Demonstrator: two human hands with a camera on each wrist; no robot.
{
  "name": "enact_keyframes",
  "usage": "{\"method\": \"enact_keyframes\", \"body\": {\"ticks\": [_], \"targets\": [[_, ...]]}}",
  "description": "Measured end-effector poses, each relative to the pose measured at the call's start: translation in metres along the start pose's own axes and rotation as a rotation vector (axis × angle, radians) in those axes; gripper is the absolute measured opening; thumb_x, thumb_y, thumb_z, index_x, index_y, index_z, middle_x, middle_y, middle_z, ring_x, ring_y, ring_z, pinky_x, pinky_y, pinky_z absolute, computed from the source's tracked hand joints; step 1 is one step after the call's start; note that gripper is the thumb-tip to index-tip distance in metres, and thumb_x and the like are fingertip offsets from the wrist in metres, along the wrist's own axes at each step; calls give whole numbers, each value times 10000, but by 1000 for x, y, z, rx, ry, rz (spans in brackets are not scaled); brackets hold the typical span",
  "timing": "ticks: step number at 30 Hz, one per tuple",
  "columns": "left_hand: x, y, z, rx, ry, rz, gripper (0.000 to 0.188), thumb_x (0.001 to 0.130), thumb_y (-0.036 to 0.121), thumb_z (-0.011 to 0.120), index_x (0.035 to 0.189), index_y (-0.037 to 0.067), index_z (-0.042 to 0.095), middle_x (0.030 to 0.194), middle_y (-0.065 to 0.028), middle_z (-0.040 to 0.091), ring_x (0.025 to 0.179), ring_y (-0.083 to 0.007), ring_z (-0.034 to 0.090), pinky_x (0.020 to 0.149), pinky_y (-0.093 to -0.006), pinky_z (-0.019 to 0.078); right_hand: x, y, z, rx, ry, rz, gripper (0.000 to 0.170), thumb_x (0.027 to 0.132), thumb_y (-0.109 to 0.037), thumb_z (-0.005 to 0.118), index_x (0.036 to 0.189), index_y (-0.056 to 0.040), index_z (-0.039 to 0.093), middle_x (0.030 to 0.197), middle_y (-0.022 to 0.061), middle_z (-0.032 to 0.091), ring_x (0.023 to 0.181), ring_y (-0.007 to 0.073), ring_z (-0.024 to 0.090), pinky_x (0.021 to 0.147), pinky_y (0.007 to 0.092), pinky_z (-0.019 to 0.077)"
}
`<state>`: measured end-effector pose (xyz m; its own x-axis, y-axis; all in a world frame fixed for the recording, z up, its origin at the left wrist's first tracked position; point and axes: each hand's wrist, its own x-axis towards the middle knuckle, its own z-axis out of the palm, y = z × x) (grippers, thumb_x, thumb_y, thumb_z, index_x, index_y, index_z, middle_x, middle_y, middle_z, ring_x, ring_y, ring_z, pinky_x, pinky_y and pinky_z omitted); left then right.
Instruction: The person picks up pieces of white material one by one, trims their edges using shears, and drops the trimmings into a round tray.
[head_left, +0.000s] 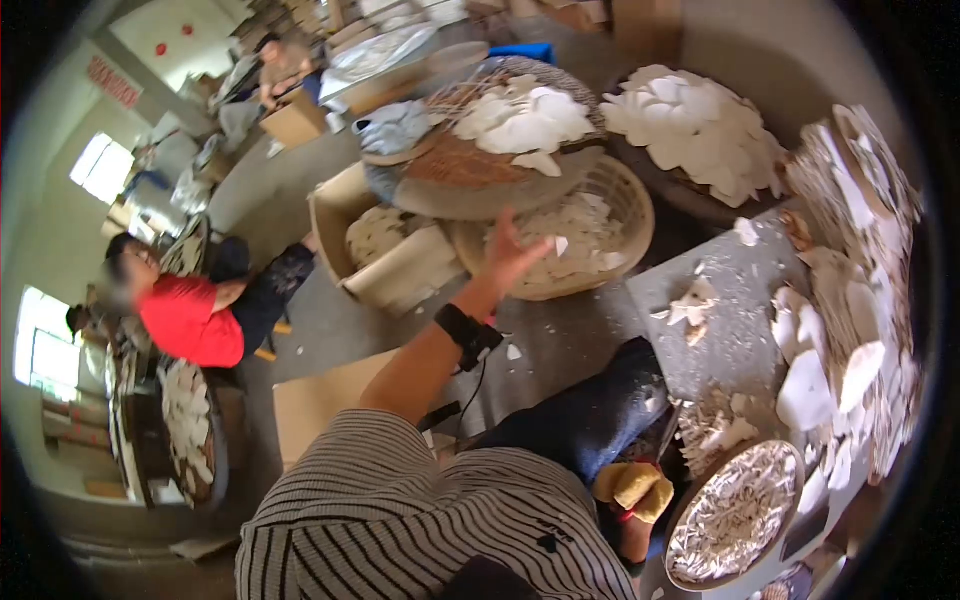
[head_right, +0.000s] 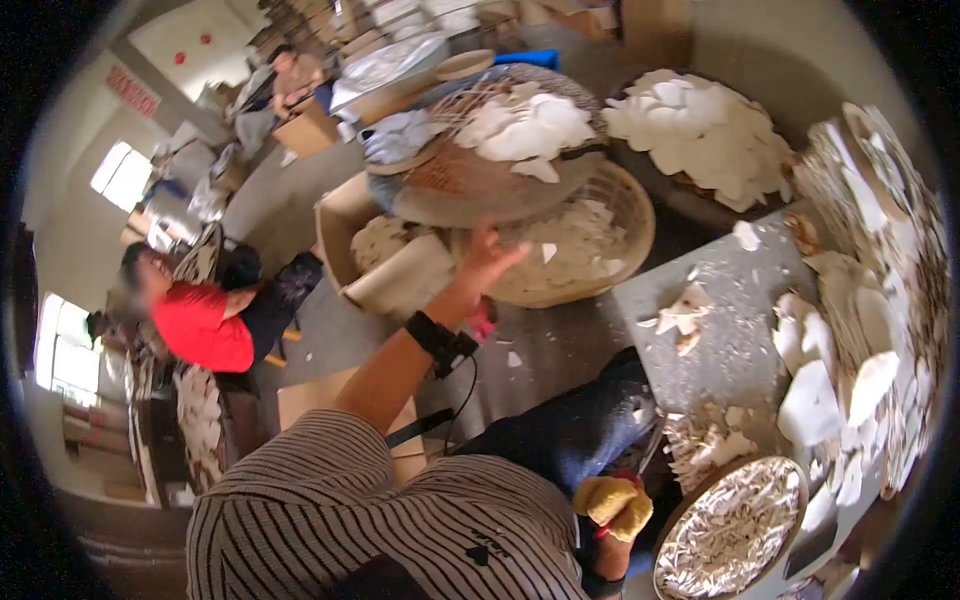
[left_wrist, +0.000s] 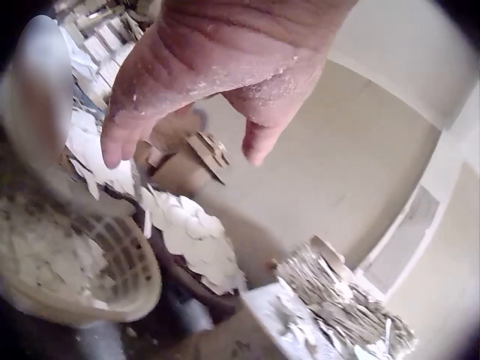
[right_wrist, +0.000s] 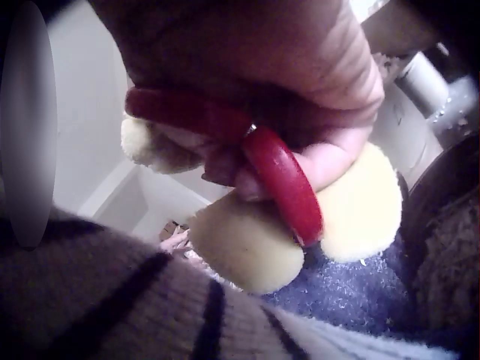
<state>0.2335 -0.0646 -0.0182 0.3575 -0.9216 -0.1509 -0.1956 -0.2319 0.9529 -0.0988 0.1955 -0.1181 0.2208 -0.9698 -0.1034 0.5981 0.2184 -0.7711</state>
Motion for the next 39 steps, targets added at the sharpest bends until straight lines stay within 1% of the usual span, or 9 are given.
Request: {"method": "enact_keyframes", "body": {"ticks": [1, 3, 6, 8, 13, 16, 22, 35, 39], "targets": [[40, -56, -40, 211, 5, 352, 637, 828, 267, 616, 1339, 76, 286, 1267, -125, 438, 1143, -288, 438, 962, -390, 345, -3, 10, -10, 123, -4, 47, 541, 847, -525, 398, 792, -13, 564, 695, 88, 566, 583, 249, 511, 552, 392, 417], [53, -90, -99, -41, 204, 317, 641, 847, 302, 576, 1359, 108, 241, 1251, -102, 446, 1120, -292, 442, 973, -417, 318, 5, 0, 4, 218, -137, 48, 624, 843, -582, 359, 715, -12, 578, 615, 93, 558, 514, 270, 493, 507, 410, 395], [19, -79, -123, -571, 633, -262, 453, 851, 290, 568, 1247, 124, 423, 1156, -63, 526, 1048, -247, 489, 897, -404, 382, -1, 33, -23, 295, -72, 17, 599, 822, -573, 430, 783, 0, 601, 655, 105, 578, 562, 286, 529, 534, 402, 412], [51, -201, -156, -698, 197, -294, 367, 840, 273, 592, 1153, 97, 514, 1095, -57, 563, 978, -230, 536, 844, -367, 434, -19, 79, -81, 266, 88, 63, 516, 826, -499, 478, 877, 6, 571, 737, 115, 577, 634, 281, 539, 587, 399, 425], [-16, -77, -30, -412, -233, -140, 366, 836, 219, 602, 1134, 27, 512, 1063, -97, 583, 957, -205, 577, 867, -339, 459, -10, 24, 0, -11, 445, 62, 474, 841, -451, 470, 923, 3, 578, 783, 112, 600, 630, 247, 549, 587, 382, 447], [-43, -21, 47, -322, -488, -39, 333, 828, 152, 610, 1109, -7, 529, 1024, -119, 609, 965, -192, 591, 867, -310, 469, -20, -26, 32, -411, 178, 65, 417, 829, -208, 600, 1165, -3, 463, 1017, 79, 583, 911, 199, 582, 821, 333, 481], [-99, 23, 176, -213, -1019, 164, 253, 834, 42, 582, 1071, -43, 563, 988, -114, 627, 919, -156, 602, 832, -257, 474, -30, -40, 38, -597, 207, -287, 301, 649, -109, 707, 901, -17, 570, 882, 108, 569, 788, 251, 564, 696, 307, 449], [-153, 16, 323, 704, -839, 1266, 111, 742, 122, 618, 808, 37, 644, 841, -128, 627, 727, -279, 611, 638, -348, 482, -55, -24, 22, 33, 509, -78, 115, 755, -29, 607, 860, -3, 567, 867, 59, 548, 793, 176, 556, 700, 271, 443], [-136, 17, 318, 440, -1116, 454, 144, 797, 110, 605, 874, -7, 638, 730, -84, 642, 653, -163, 621, 571, -262, 483, -52, -33, 21, -28, 532, -71, 54, 872, -97, 528, 849, -61, 495, 822, 12, 525, 765, 96, 534, 699, 238, 456]]}}
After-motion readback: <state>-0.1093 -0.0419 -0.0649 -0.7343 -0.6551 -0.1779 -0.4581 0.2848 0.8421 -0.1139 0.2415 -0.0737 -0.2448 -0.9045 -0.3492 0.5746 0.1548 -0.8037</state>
